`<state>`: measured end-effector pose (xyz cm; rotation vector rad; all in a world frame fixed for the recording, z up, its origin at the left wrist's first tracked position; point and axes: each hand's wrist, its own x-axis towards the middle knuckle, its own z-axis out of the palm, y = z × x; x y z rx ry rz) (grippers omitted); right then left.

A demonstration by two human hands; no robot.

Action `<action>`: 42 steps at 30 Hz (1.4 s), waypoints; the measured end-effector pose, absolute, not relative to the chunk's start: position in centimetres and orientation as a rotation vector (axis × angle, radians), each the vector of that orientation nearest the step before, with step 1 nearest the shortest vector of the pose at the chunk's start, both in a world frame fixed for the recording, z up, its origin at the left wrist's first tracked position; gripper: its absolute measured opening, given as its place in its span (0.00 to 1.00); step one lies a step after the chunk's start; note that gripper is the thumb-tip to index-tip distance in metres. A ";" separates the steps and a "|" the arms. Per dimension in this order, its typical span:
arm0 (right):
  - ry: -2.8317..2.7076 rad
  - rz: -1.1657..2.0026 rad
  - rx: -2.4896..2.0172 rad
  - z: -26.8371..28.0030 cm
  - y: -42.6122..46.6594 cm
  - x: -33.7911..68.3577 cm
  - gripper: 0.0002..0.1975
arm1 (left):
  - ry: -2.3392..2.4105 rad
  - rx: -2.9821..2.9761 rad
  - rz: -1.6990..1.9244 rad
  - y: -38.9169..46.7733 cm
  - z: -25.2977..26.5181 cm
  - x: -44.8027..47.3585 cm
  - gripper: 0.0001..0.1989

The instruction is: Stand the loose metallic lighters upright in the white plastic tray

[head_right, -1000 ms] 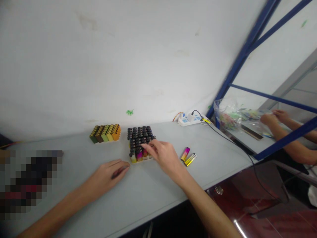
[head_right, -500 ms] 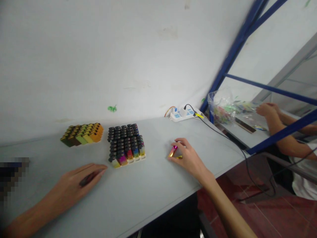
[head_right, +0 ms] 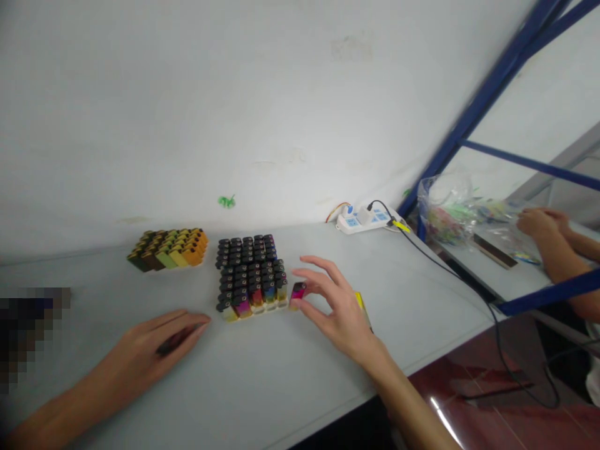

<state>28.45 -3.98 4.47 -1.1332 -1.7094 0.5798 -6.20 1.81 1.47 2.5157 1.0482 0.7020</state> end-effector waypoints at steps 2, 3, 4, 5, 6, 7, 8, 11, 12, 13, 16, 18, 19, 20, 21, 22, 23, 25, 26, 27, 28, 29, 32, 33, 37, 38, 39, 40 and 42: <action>-1.653 0.621 -1.129 4.3 -4.0 27.7 0.27 | 1.054 2.518 0.696 1.8 1.6 -6.2 0.15; -1.647 0.619 -1.134 4.3 -4.0 27.4 0.26 | 1.062 2.518 0.682 1.8 1.6 -6.2 0.15; -1.655 0.600 -1.141 4.3 -4.0 27.2 0.24 | 1.073 2.515 0.660 1.8 1.7 -6.2 0.16; -1.672 0.571 -1.146 4.3 -3.9 26.9 0.20 | 1.079 2.512 0.638 1.8 1.7 -6.1 0.16; -1.693 0.540 -1.147 4.4 -3.8 26.7 0.17 | 1.086 2.508 0.620 1.8 1.7 -6.1 0.16; -1.714 0.509 -1.146 4.5 -3.7 26.5 0.15 | 1.085 2.504 0.607 1.8 1.8 -6.0 0.16; -1.740 0.480 -1.139 4.6 -3.5 26.2 0.13 | 1.082 2.500 0.602 1.8 1.8 -6.0 0.16; -1.822 0.363 -1.093 5.0 -3.0 25.2 0.09 | 1.083 2.487 0.592 1.8 1.9 -5.8 0.16; -1.848 0.313 -1.075 5.0 -2.8 24.9 0.09 | 1.084 2.485 0.585 1.8 1.9 -5.8 0.16; -1.874 0.267 -1.059 5.0 -2.6 24.6 0.08 | 1.082 2.485 0.580 1.8 1.9 -5.7 0.16; -1.961 0.183 -1.033 4.7 -2.3 24.0 0.09 | 1.072 2.495 0.592 1.7 1.8 -5.7 0.16; -2.000 0.175 -1.026 4.4 -2.3 23.9 0.09 | 1.064 2.504 0.602 1.6 1.8 -5.6 0.16; -2.008 0.180 -1.032 4.4 -2.4 23.8 0.08 | 1.061 2.509 0.604 1.6 1.8 -5.5 0.16; -2.009 0.189 -1.041 4.3 -2.4 23.8 0.08 | 1.058 2.513 0.602 1.6 1.8 -5.5 0.16; -2.004 0.200 -1.049 4.3 -2.5 23.8 0.09 | 1.057 2.516 0.601 1.6 1.8 -5.5 0.16; -1.996 0.213 -1.056 4.3 -2.5 23.7 0.09 | 1.054 2.518 0.603 1.6 1.8 -5.4 0.16; -1.988 0.228 -1.064 4.3 -2.6 23.7 0.09 | 1.053 2.519 0.604 1.6 1.8 -5.4 0.16; -1.983 0.267 -1.083 4.3 -2.6 23.7 0.10 | 1.049 2.514 0.607 1.6 1.8 -5.4 0.16; -1.986 0.288 -1.097 4.4 -2.5 23.6 0.10 | 1.047 2.511 0.609 1.6 1.8 -5.3 0.16; -1.990 0.309 -1.114 4.4 -2.5 23.6 0.10 | 1.048 2.507 0.604 1.6 1.9 -5.3 0.16; -1.992 0.328 -1.131 4.4 -2.4 23.5 0.10 | 1.052 2.505 0.598 1.6 1.9 -5.3 0.16; -1.991 0.341 -1.143 4.3 -2.3 23.4 0.10 | 1.058 2.504 0.593 1.6 1.9 -5.3 0.17; -1.999 0.312 -1.124 4.4 -2.3 23.1 0.10 | 1.067 2.507 0.588 1.6 2.0 -5.3 0.17; -2.018 0.277 -1.102 4.5 -2.4 23.2 0.10 | 1.065 2.508 0.589 1.6 2.1 -5.4 0.16; -2.022 0.087 -1.129 5.6 -3.0 24.8 0.12 | 1.052 2.516 0.594 1.7 1.9 -5.4 0.16; -1.996 0.051 -1.185 5.9 -3.2 25.7 0.13 | 1.052 2.521 0.597 1.8 1.9 -5.4 0.16; -1.972 0.024 -1.254 6.2 -3.4 26.8 0.13 | 1.052 2.525 0.598 1.8 1.9 -5.4 0.16; -1.958 0.011 -1.330 6.4 -3.7 28.0 0.13 | 1.053 2.528 0.599 1.8 1.8 -5.4 0.16; -1.978 0.023 -1.485 6.3 -4.4 30.6 0.14 | 1.058 2.530 0.601 1.8 1.7 -5.3 0.17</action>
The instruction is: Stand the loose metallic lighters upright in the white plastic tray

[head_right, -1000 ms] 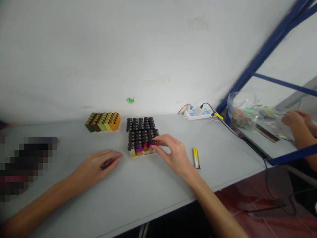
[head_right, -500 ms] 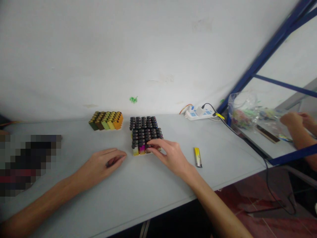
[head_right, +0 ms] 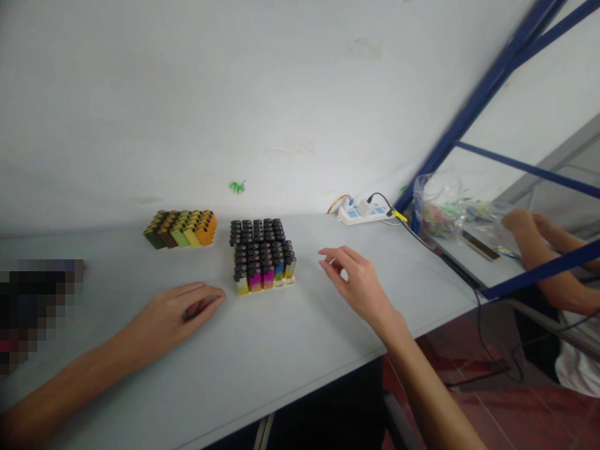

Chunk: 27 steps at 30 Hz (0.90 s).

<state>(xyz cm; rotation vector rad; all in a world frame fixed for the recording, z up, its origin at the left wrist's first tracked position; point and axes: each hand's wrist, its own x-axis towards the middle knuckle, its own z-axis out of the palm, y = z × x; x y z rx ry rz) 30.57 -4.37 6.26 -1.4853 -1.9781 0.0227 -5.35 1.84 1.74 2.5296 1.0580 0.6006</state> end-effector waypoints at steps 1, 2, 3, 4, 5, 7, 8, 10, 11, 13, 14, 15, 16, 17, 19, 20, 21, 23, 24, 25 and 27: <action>-2.002 0.045 -1.567 5.9 -4.8 31.9 0.15 | 1.057 2.530 0.601 1.9 1.7 -5.3 0.17; -2.020 0.057 -1.642 5.4 -5.2 33.1 0.17 | 1.057 2.531 0.605 1.9 1.6 -5.3 0.17; -2.026 0.038 -1.725 4.8 -5.7 34.2 0.20 | 1.056 2.532 0.612 1.9 1.6 -5.4 0.17; -2.019 -0.019 -1.801 4.1 -6.2 35.1 0.24 | 1.054 2.532 0.619 1.9 1.5 -5.4 0.18; -2.013 -0.068 -1.871 3.4 -6.8 35.8 0.28 | 1.052 2.531 0.623 2.0 1.5 -5.4 0.18; -1.985 -0.127 -1.987 2.1 -7.7 36.7 0.36 | 1.060 2.518 0.625 2.0 1.4 -5.5 0.17; -1.971 -0.135 -2.024 1.6 -8.1 36.8 0.38 | 1.067 2.508 0.622 2.0 1.4 -5.5 0.17; -1.959 -0.106 -2.039 1.2 -8.7 36.8 0.37 | 1.078 2.491 0.613 2.0 1.5 -5.4 0.17; -1.961 -0.072 -2.019 1.2 -8.8 36.7 0.33 | 1.080 2.487 0.610 2.0 1.5 -5.4 0.17; -1.971 0.031 -1.932 1.4 -9.0 36.4 0.23 | 1.079 2.487 0.600 2.0 1.6 -5.4 0.17; -1.968 0.089 -1.876 1.6 -9.0 36.2 0.19 | 1.076 2.492 0.593 2.0 1.6 -5.4 0.17; -1.955 0.142 -1.816 1.8 -8.9 36.0 0.17 | 1.074 2.496 0.590 2.1 1.6 -5.4 0.17; -1.931 0.187 -1.755 1.9 -8.8 35.8 0.16 | 1.073 2.501 0.589 2.1 1.5 -5.4 0.17; -1.891 0.221 -1.695 2.0 -8.7 35.5 0.15 | 1.072 2.505 0.589 2.1 1.5 -5.4 0.17; -1.760 0.277 -1.578 2.1 -8.3 34.9 0.14 | 1.069 2.509 0.594 2.2 1.4 -5.4 0.17; -1.674 0.313 -1.521 2.1 -7.9 34.6 0.14 | 1.071 2.508 0.596 2.2 1.3 -5.4 0.17; -1.583 0.357 -1.467 2.1 -7.5 34.2 0.15 | 1.070 2.505 0.598 2.2 1.3 -5.4 0.16; -1.430 0.487 -1.386 2.3 -6.7 33.2 0.16 | 1.068 2.496 0.603 2.2 1.3 -5.4 0.16; -1.379 0.570 -1.357 2.5 -6.2 32.7 0.16 | 1.068 2.492 0.601 2.1 1.3 -5.4 0.16; -1.339 0.666 -1.330 2.7 -5.8 32.1 0.16 | 1.068 2.490 0.595 2.1 1.3 -5.4 0.16; -1.264 0.890 -1.260 3.1 -5.3 30.7 0.15 | 1.077 2.486 0.575 2.0 1.4 -5.4 0.16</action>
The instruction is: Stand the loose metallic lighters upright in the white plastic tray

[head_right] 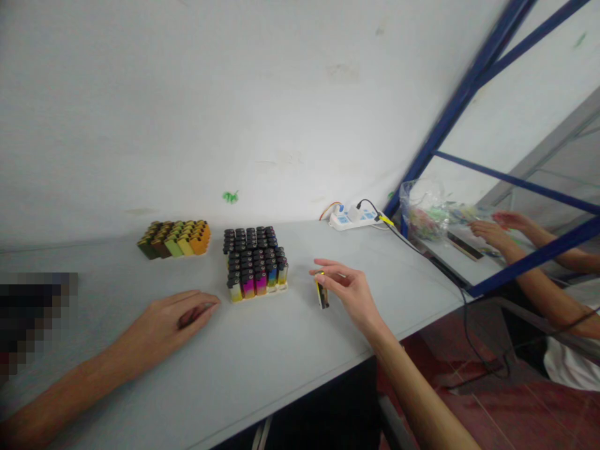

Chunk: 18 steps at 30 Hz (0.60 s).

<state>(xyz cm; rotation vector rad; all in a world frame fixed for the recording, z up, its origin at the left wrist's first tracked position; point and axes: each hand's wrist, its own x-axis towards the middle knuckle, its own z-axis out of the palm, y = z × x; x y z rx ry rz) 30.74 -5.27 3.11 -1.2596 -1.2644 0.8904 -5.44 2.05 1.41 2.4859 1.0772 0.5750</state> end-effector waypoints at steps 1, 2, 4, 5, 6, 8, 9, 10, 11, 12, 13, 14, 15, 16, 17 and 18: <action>-1.218 1.002 -1.216 3.3 -5.1 30.1 0.15 | 1.082 2.485 0.567 2.0 1.4 -5.4 0.16; -1.170 1.095 -1.174 3.6 -5.0 29.4 0.15 | 1.083 2.485 0.560 2.0 1.5 -5.4 0.16; -1.102 1.193 -1.121 4.0 -4.9 28.3 0.15 | 1.080 2.486 0.561 2.0 1.5 -5.5 0.16; -1.095 1.198 -1.115 4.3 -4.8 27.9 0.15 | 1.078 2.486 0.565 2.0 1.5 -5.5 0.15; -1.106 1.184 -1.124 4.5 -4.8 27.6 0.15 | 1.075 2.487 0.572 2.0 1.5 -5.5 0.15; -1.178 1.135 -1.175 5.2 -4.8 27.3 0.16 | 1.077 2.490 0.581 1.9 1.5 -5.4 0.15; -1.242 1.121 -1.209 5.6 -4.9 27.3 0.16 | 1.074 2.493 0.583 1.9 1.6 -5.4 0.15; -1.323 1.112 -1.244 6.0 -5.1 27.4 0.16 | 1.069 2.497 0.584 1.9 1.6 -5.4 0.15; -1.417 1.098 -1.274 6.4 -5.3 27.5 0.17 | 1.064 2.499 0.583 1.9 1.7 -5.3 0.15; -1.520 1.069 -1.303 6.8 -5.6 27.6 0.17 | 1.059 2.500 0.582 1.9 1.7 -5.3 0.16; -1.623 1.020 -1.333 7.2 -5.9 27.7 0.18 | 1.055 2.499 0.582 1.9 1.8 -5.3 0.16; -1.717 0.947 -1.372 7.5 -6.2 27.7 0.18 | 1.053 2.496 0.582 1.9 1.8 -5.3 0.16; -1.789 0.851 -1.420 7.8 -6.4 27.7 0.18 | 1.054 2.493 0.584 1.9 1.8 -5.3 0.16; -1.837 0.748 -1.470 7.9 -6.6 27.7 0.17 | 1.056 2.491 0.583 2.0 1.8 -5.3 0.16; -1.862 0.655 -1.515 8.0 -6.7 27.6 0.15 | 1.057 2.491 0.581 2.0 1.7 -5.3 0.16; -1.866 0.580 -1.547 7.9 -6.7 27.5 0.13 | 1.058 2.492 0.581 2.0 1.7 -5.3 0.15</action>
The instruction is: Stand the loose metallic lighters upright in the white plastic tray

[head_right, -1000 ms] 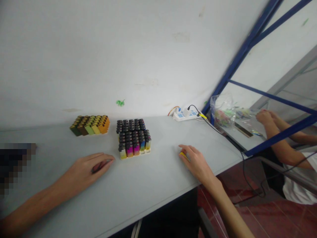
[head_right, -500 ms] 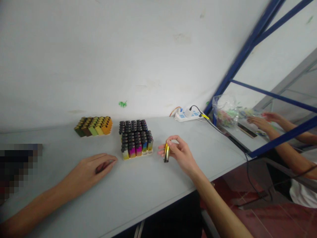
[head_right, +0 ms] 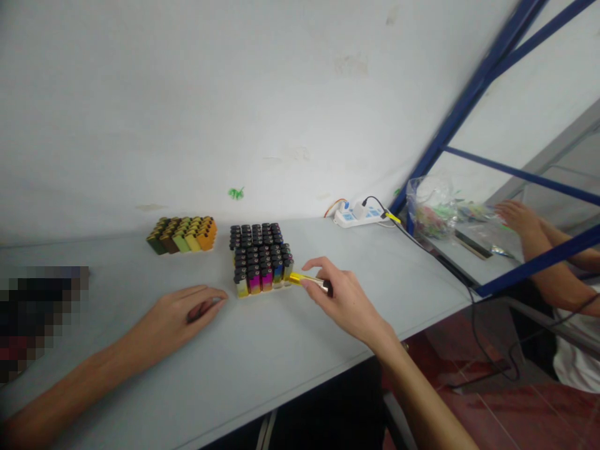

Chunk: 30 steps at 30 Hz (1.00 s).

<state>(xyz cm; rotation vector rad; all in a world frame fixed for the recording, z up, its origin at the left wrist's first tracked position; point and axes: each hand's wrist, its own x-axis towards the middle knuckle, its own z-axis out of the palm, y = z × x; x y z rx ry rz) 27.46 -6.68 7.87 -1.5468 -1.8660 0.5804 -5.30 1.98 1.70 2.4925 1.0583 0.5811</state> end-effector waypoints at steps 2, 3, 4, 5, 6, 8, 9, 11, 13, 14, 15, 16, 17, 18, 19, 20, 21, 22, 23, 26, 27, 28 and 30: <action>-1.849 0.504 -1.562 7.4 -6.3 27.2 0.10 | 1.065 2.496 0.588 2.0 1.6 -5.3 0.15; -1.849 0.490 -1.551 7.1 -6.0 27.0 0.11 | 1.069 2.497 0.590 2.0 1.6 -5.3 0.15; -1.855 0.479 -1.534 6.8 -5.6 26.9 0.11 | 1.073 2.496 0.591 2.0 1.6 -5.3 0.15; -1.865 0.465 -1.514 6.6 -5.3 26.8 0.11 | 1.076 2.494 0.590 2.0 1.7 -5.3 0.15; -1.877 0.448 -1.493 6.3 -4.9 26.6 0.11 | 1.078 2.490 0.583 2.0 1.7 -5.3 0.15; -1.899 0.412 -1.455 6.0 -4.3 26.4 0.10 | 1.079 2.483 0.569 1.9 1.8 -5.3 0.15; -1.908 0.405 -1.440 6.0 -4.1 26.3 0.09 | 1.079 2.482 0.568 1.9 1.8 -5.3 0.15; -1.923 0.418 -1.420 5.9 -3.8 26.0 0.09 | 1.076 2.484 0.565 1.8 1.9 -5.3 0.15; -1.932 0.432 -1.410 5.8 -3.5 25.7 0.08 | 1.074 2.491 0.561 1.8 2.0 -5.2 0.15; -1.936 0.434 -1.407 5.8 -3.3 25.6 0.08 | 1.077 2.495 0.560 1.8 2.0 -5.2 0.15; -1.939 0.433 -1.403 5.7 -3.2 25.5 0.07 | 1.079 2.500 0.557 1.8 2.1 -5.2 0.16; -1.943 0.431 -1.401 5.7 -3.0 25.3 0.07 | 1.079 2.505 0.554 1.7 2.1 -5.2 0.16; -1.948 0.432 -1.399 5.6 -2.9 25.2 0.07 | 1.078 2.510 0.553 1.7 2.1 -5.2 0.16; -1.951 0.433 -1.399 5.5 -2.8 25.1 0.06 | 1.076 2.513 0.552 1.7 2.1 -5.2 0.17; -1.953 0.435 -1.401 5.4 -2.7 25.0 0.06 | 1.073 2.516 0.550 1.7 2.1 -5.2 0.17; -1.953 0.436 -1.406 5.4 -2.6 24.9 0.06 | 1.071 2.517 0.551 1.7 2.1 -5.2 0.16; -1.951 0.436 -1.409 5.3 -2.6 24.8 0.06 | 1.071 2.517 0.555 1.7 2.1 -5.2 0.16; -1.947 0.438 -1.410 5.2 -2.5 24.8 0.06 | 1.074 2.515 0.555 1.7 2.0 -5.2 0.16; -1.941 0.445 -1.409 5.1 -2.5 24.7 0.06 | 1.073 2.514 0.555 1.7 2.0 -5.2 0.16; -1.917 0.500 -1.397 5.1 -2.5 24.4 0.07 | 1.064 2.512 0.565 1.8 1.7 -5.2 0.16; -1.910 0.525 -1.395 5.1 -2.5 24.4 0.07 | 1.061 2.513 0.568 1.9 1.6 -5.3 0.16; -1.906 0.549 -1.395 5.2 -2.5 24.3 0.08 | 1.060 2.514 0.572 1.9 1.5 -5.3 0.16; -1.906 0.580 -1.397 5.3 -2.6 24.2 0.08 | 1.059 2.513 0.570 1.9 1.4 -5.3 0.16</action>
